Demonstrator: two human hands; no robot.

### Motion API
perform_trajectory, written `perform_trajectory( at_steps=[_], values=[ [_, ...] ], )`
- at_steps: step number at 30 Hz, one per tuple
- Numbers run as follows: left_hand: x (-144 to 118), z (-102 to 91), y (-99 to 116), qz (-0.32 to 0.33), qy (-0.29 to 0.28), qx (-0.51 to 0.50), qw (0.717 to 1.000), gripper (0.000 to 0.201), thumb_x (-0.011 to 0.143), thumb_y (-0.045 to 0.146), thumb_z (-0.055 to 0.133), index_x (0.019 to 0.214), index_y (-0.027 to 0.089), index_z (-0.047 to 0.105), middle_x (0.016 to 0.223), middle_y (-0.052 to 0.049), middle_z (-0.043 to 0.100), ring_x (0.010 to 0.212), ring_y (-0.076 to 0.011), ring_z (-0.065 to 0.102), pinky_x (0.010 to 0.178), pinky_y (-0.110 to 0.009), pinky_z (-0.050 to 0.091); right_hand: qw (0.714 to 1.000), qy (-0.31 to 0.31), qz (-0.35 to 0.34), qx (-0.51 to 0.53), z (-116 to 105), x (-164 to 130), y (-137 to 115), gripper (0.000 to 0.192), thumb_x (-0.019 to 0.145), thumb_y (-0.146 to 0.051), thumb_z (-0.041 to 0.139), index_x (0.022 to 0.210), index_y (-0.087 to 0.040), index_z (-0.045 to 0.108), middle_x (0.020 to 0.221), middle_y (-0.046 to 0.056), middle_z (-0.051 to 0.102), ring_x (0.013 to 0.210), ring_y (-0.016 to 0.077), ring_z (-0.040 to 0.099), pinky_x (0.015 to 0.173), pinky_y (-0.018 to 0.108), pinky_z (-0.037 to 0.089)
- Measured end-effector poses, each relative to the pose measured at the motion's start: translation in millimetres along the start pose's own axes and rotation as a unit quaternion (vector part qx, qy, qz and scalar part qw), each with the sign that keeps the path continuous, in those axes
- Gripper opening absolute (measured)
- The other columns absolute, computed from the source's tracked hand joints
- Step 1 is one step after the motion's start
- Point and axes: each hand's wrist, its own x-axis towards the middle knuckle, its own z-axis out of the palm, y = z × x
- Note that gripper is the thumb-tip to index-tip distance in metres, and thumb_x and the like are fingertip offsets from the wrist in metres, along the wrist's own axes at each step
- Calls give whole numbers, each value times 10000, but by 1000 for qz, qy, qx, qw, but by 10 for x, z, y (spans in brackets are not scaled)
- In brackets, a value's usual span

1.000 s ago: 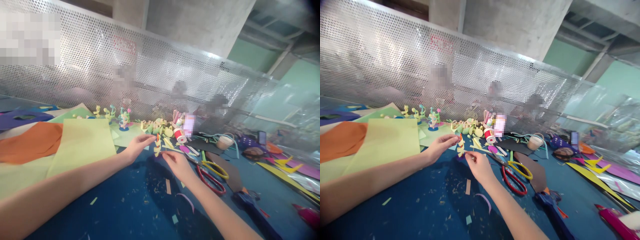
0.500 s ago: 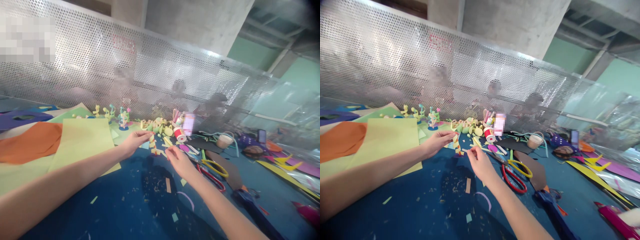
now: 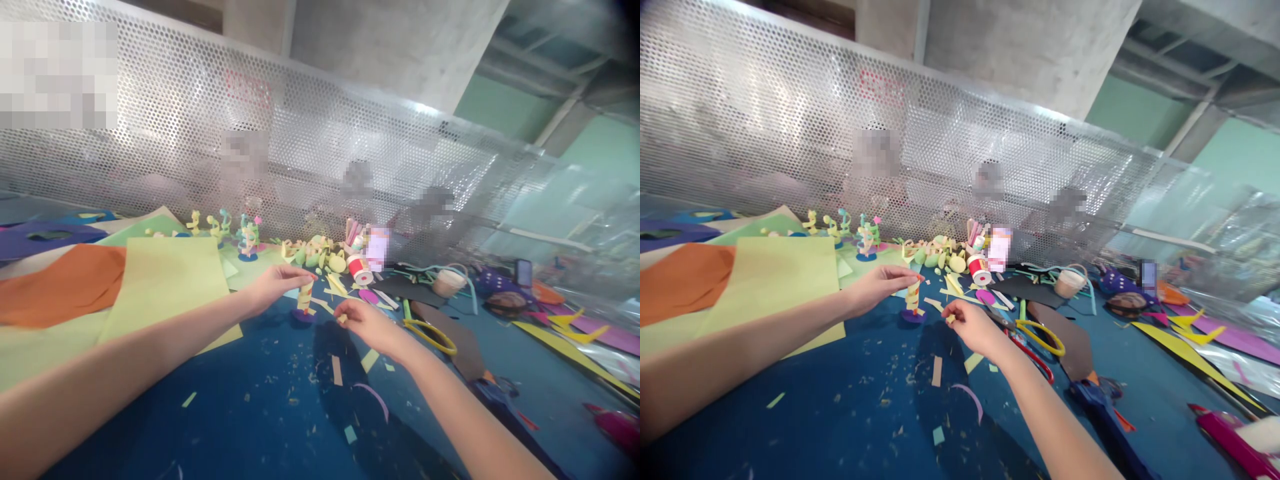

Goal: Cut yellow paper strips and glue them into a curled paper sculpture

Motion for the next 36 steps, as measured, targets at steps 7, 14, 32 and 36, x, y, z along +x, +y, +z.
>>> perform_trajectory(
  at_steps=[7,14,32,36],
  values=[
    [-16,24,-16,-5,-31,-7,999,289,695,388,622,870,170,695,923,-80,680,913,-223,581,849,-343,400,991,32,-81,106,17,-13,-139,218,724,-231,577,932,-175,542,901,53,633,843,167,616,788,333,479],
    [-75,56,116,16,-80,-3,997,244,693,339,623,881,187,654,881,-55,662,893,-206,570,813,-318,393,977,97,-131,135,54,-42,-267,195,728,-253,602,893,-169,540,878,56,629,827,160,606,781,317,475],
    [-24,-96,76,-32,-185,30,982,221,658,324,669,817,174,633,806,-31,633,749,-155,577,763,-306,415,972,118,-77,186,80,-36,-268,243,674,-322,641,850,-183,550,828,17,621,755,145,598,707,282,480],
    [-20,-68,57,-22,-149,9,989,236,658,341,671,834,185,653,824,-39,645,778,-164,583,785,-313,415,971,125,-111,170,112,-50,-292,238,680,-324,643,842,-175,550,800,18,609,737,139,590,711,279,485]
  ],
)
